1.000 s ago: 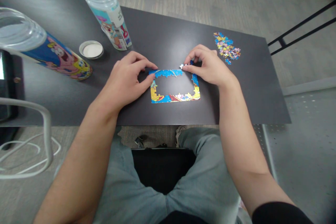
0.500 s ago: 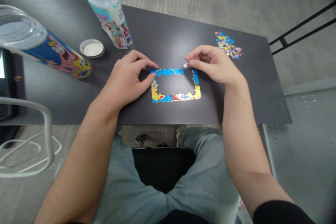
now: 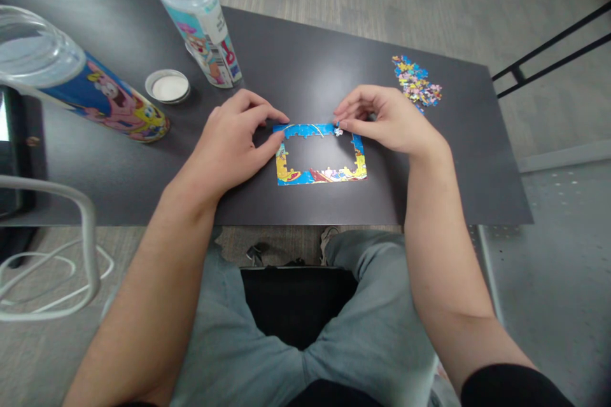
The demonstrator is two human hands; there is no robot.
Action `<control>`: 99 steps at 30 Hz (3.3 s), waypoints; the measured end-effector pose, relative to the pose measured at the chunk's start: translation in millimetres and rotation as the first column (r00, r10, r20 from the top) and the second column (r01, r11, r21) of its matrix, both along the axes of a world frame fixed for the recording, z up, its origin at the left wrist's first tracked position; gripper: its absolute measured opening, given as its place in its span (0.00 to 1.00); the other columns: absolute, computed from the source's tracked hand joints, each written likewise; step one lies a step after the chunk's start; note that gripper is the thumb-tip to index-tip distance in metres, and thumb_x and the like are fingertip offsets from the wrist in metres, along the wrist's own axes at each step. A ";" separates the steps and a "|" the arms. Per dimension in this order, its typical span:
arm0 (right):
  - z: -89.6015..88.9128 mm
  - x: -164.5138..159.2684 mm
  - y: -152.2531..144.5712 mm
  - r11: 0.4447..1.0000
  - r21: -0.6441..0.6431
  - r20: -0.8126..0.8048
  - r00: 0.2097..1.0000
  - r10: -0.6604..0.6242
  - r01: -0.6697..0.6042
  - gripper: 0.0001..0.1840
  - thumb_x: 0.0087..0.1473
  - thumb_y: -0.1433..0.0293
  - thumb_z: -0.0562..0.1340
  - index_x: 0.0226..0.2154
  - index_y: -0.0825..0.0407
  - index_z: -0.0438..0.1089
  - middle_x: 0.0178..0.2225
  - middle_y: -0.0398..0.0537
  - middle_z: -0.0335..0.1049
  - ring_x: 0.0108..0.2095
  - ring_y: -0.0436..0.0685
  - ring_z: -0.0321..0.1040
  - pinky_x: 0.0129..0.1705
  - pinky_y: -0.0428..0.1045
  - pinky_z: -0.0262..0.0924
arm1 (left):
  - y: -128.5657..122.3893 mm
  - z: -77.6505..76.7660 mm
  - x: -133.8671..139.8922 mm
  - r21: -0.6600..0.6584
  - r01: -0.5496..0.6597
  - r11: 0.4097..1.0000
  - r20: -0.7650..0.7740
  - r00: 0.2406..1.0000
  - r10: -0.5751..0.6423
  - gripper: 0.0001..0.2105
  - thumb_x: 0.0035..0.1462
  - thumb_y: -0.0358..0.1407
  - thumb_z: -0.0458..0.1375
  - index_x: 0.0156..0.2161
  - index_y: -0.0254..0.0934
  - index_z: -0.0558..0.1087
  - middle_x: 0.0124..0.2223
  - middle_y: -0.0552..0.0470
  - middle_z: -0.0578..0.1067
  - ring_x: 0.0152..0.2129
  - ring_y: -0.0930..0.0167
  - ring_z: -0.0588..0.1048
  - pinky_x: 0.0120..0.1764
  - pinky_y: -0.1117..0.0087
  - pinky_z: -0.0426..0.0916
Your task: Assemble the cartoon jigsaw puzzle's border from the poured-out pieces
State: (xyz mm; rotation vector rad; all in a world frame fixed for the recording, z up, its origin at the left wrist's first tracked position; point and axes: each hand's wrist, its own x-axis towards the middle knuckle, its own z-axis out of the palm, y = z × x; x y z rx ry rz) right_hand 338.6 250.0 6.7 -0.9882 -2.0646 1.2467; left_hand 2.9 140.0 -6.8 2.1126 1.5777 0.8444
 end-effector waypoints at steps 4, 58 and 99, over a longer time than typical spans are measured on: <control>-1.5 -0.3 1.5 1.000 0.008 -0.020 1.000 0.004 -0.004 0.29 0.56 0.47 0.91 0.48 0.44 0.87 0.47 0.51 0.90 0.48 0.66 0.86 0.56 0.65 0.85 | -0.1 -0.5 -0.4 0.003 0.003 1.000 0.003 1.000 -0.003 0.15 0.75 0.42 0.70 0.61 0.47 0.92 0.65 0.41 0.86 0.54 0.53 0.86 0.65 0.46 0.84; 3.7 9.2 3.4 0.998 -0.044 0.082 0.996 -0.048 0.051 0.32 0.53 0.45 0.92 0.47 0.42 0.81 0.37 0.45 0.83 0.38 0.61 0.79 0.41 0.58 0.74 | -1.3 4.8 0.2 -0.031 0.001 1.000 0.041 0.999 0.001 0.14 0.75 0.49 0.72 0.59 0.51 0.92 0.64 0.43 0.86 0.55 0.51 0.85 0.66 0.41 0.85; -0.1 23.4 8.7 0.994 0.034 0.143 0.984 -0.104 0.100 0.22 0.62 0.48 0.88 0.45 0.41 0.86 0.36 0.45 0.78 0.37 0.60 0.69 0.39 0.58 0.66 | -1.2 3.5 -0.8 -0.035 -0.009 0.999 0.050 0.999 0.011 0.14 0.76 0.52 0.73 0.59 0.51 0.91 0.62 0.44 0.85 0.55 0.52 0.85 0.64 0.45 0.85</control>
